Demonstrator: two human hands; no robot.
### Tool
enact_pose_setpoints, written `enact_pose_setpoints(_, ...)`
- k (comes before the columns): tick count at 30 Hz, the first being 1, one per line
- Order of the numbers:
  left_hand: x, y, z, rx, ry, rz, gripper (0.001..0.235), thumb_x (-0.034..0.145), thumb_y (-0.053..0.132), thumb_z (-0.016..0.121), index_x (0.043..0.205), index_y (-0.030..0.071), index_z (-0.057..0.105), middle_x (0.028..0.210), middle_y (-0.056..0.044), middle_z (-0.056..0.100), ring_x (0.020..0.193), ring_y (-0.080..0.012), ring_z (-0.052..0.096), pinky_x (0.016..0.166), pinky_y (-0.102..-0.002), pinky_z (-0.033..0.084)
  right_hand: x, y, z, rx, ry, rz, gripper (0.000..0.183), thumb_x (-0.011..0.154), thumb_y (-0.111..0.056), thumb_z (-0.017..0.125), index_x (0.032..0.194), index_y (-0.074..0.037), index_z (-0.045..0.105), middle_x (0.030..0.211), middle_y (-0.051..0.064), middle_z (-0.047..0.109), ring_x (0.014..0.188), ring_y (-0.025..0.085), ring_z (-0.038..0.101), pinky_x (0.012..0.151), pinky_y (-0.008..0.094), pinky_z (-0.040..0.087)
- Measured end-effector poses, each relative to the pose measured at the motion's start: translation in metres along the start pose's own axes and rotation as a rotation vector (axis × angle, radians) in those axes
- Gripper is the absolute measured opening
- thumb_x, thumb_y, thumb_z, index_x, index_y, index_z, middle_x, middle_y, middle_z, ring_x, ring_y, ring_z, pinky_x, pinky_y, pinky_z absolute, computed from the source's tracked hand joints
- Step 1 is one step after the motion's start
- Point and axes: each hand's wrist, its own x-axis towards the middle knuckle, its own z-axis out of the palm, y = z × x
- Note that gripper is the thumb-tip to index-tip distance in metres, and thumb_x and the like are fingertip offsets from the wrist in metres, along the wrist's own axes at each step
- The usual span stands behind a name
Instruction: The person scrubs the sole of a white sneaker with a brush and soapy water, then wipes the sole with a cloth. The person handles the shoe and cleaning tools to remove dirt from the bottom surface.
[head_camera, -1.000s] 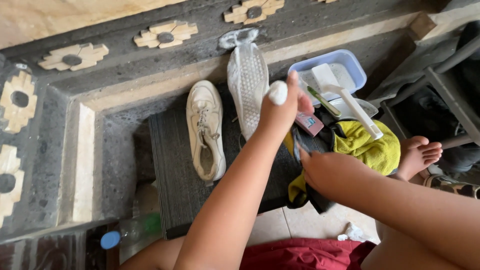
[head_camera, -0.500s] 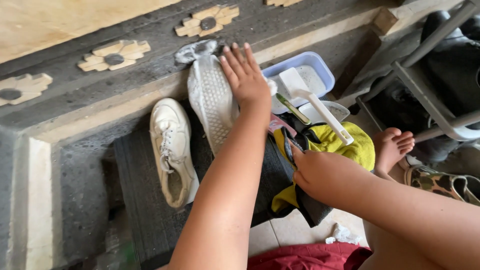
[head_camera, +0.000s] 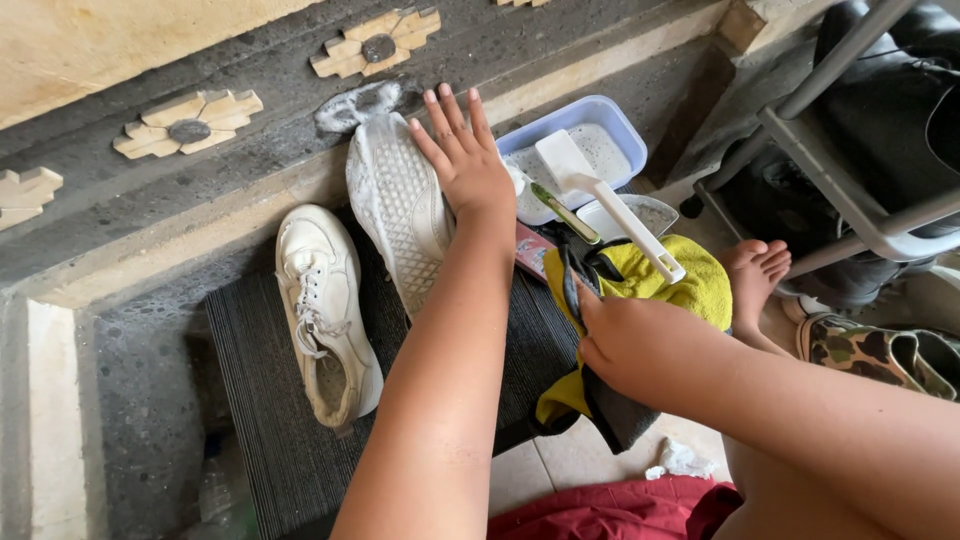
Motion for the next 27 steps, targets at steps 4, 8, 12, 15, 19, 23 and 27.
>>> enact_pose_setpoints(4, 0.0, -0.001, 0.0, -0.002, 0.01, 0.019, 0.089, 0.097, -0.001, 0.04, 0.162, 0.018, -0.019, 0.168, -0.02, -0.017, 0.151, -0.0477, -0.018, 0.117, -0.075, -0.004, 0.011, 0.014, 0.004, 0.164, 0.013, 0.104, 0.064, 0.102, -0.04, 0.043, 0.152, -0.004, 0.028, 0.078, 0.012, 0.068, 0.063, 0.034, 0.067, 0.056, 0.048, 0.052)
enact_pose_setpoints(8, -0.002, -0.003, 0.001, -0.016, 0.04, 0.047, 0.094, 0.096, -0.007, 0.04, 0.161, 0.023, -0.02, 0.17, -0.017, -0.015, 0.152, -0.0448, -0.016, 0.117, -0.077, -0.001, 0.027, 0.041, 0.027, -0.687, 0.123, -0.366, 0.035, 0.096, -0.021, 0.061, 0.123, 0.001, 0.061, 0.135, 0.049, 0.043, 0.056, 0.021, 0.065, 0.047, 0.036, 0.06)
enact_pose_setpoints(12, -0.004, -0.003, 0.008, 0.02, 0.1, 0.079, 0.09, 0.101, 0.006, 0.042, 0.16, 0.028, -0.023, 0.17, -0.014, -0.015, 0.154, -0.0428, -0.015, 0.115, -0.08, 0.001, 0.033, 0.055, 0.04, -0.81, 0.222, -0.41, 0.04, 0.091, -0.024, 0.064, 0.123, -0.001, 0.061, 0.136, 0.051, 0.047, 0.055, 0.018, 0.061, 0.052, 0.034, 0.056)
enact_pose_setpoints(15, -0.005, -0.004, 0.007, 0.043, 0.083, 0.078, 0.09, 0.101, 0.002, 0.039, 0.16, 0.027, -0.024, 0.17, -0.014, -0.017, 0.154, -0.0429, -0.016, 0.116, -0.08, 0.002, 0.047, 0.071, 0.058, -0.717, 0.432, -0.453, 0.025, 0.087, -0.017, 0.064, 0.106, 0.001, 0.066, 0.12, 0.045, 0.059, 0.057, 0.024, 0.06, 0.054, 0.037, 0.052)
enact_pose_setpoints(19, -0.004, -0.007, 0.007, 0.161, 0.035, 0.089, 0.111, 0.088, 0.077, 0.041, 0.158, 0.027, -0.03, 0.167, -0.014, -0.024, 0.153, -0.0429, -0.019, 0.116, -0.078, 0.0, 0.059, 0.083, 0.06, -0.617, 0.473, -0.4, 0.027, 0.09, -0.015, 0.063, 0.108, 0.004, 0.062, 0.109, 0.038, 0.059, 0.059, 0.029, 0.059, 0.054, 0.04, 0.052)
enact_pose_setpoints(23, -0.001, -0.012, -0.007, 0.179, -0.05, 0.087, 0.109, 0.093, 0.068, 0.047, 0.157, 0.024, -0.03, 0.168, -0.013, -0.021, 0.154, -0.0435, -0.01, 0.118, -0.069, 0.011, 0.071, 0.096, 0.066, -0.578, 0.548, -0.326, 0.027, 0.091, -0.017, 0.062, 0.107, 0.005, 0.06, 0.112, 0.038, 0.053, 0.058, 0.032, 0.06, 0.048, 0.041, 0.052)
enact_pose_setpoints(27, 0.02, -0.021, -0.001, -0.332, 0.064, 0.01, 0.09, 0.1, 0.014, 0.05, 0.16, 0.016, -0.016, 0.173, -0.005, 0.003, 0.157, -0.0369, 0.014, 0.121, -0.044, 0.023, 0.068, 0.09, 0.051, -0.295, 0.414, -0.197, 0.022, 0.103, -0.017, 0.047, 0.088, -0.002, 0.053, 0.088, 0.015, 0.046, 0.055, 0.028, 0.045, 0.05, 0.045, 0.038)
